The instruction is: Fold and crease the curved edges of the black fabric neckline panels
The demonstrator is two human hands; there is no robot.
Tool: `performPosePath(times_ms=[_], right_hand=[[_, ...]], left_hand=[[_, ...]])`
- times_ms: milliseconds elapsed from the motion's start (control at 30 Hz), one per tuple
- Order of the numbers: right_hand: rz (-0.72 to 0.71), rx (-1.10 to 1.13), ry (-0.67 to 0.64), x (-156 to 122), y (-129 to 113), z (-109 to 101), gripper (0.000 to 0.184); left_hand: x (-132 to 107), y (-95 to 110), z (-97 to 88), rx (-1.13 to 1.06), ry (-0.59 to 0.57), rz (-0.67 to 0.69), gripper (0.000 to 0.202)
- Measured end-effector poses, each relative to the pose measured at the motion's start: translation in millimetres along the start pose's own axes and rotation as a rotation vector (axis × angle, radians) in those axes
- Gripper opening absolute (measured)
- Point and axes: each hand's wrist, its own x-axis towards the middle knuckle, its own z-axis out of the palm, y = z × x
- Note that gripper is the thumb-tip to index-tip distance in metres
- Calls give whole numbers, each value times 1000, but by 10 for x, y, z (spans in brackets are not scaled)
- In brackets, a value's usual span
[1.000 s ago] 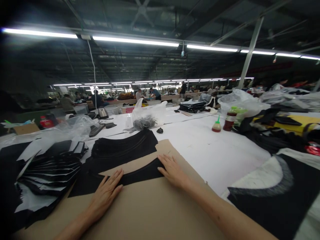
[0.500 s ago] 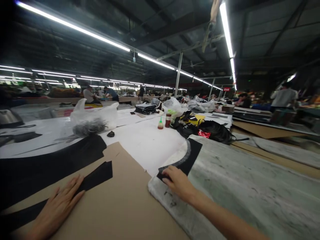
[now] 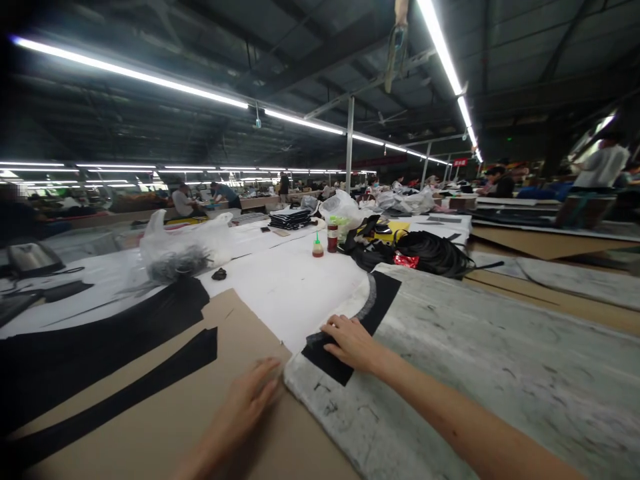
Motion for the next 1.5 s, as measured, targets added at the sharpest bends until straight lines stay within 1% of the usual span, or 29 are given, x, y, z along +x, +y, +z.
performPosePath(times_ms=[33, 100, 200, 300, 367, 433, 533, 600, 733, 867, 1000, 1133, 1333, 1400, 1500], right_hand=[[-13, -2, -4, 30, 10, 5, 33], [-24, -5, -9, 94, 23, 26, 30], [-40, -7, -11, 181, 28, 49, 25], [-44, -2, 5, 207, 23, 37, 26], [-21, 6, 31, 167, 31, 18, 31], [1, 18, 47, 81, 70, -3, 31], [33, 37, 56, -103, 190, -38, 29], [63, 53, 66, -235, 287, -65, 30], [97, 93, 83, -455, 429, -112, 31], [130, 123, 104, -581, 492, -130, 33], [155, 146, 116, -628, 528, -118, 35], [151, 161, 123, -624, 546, -86, 34], [131, 183, 130, -569, 542, -46, 33], [126, 194, 130, -543, 530, -43, 34], [121, 214, 129, -508, 500, -46, 35]], left_hand=[[44, 96, 55, -8, -13, -11, 40], [150, 220, 143, -9, -27, -59, 43], [362, 297, 224, 2, -28, -132, 44], [629, 344, 268, 18, -26, -168, 34], [806, 392, 293, 35, -43, -189, 30], [951, 455, 321, 52, -79, -210, 28], [1082, 555, 358, 73, -129, -260, 26], [1121, 617, 372, 91, -139, -312, 25], [1142, 721, 372, 137, -121, -417, 25], [1120, 794, 350, 186, -95, -459, 24], [1114, 815, 336, 236, -86, -455, 24], [1134, 809, 350, 287, -79, -447, 25], [1092, 905, 383, 371, -5, -338, 24], [1079, 951, 372, 365, -7, -322, 24], [1093, 983, 324, 301, -25, -318, 24]])
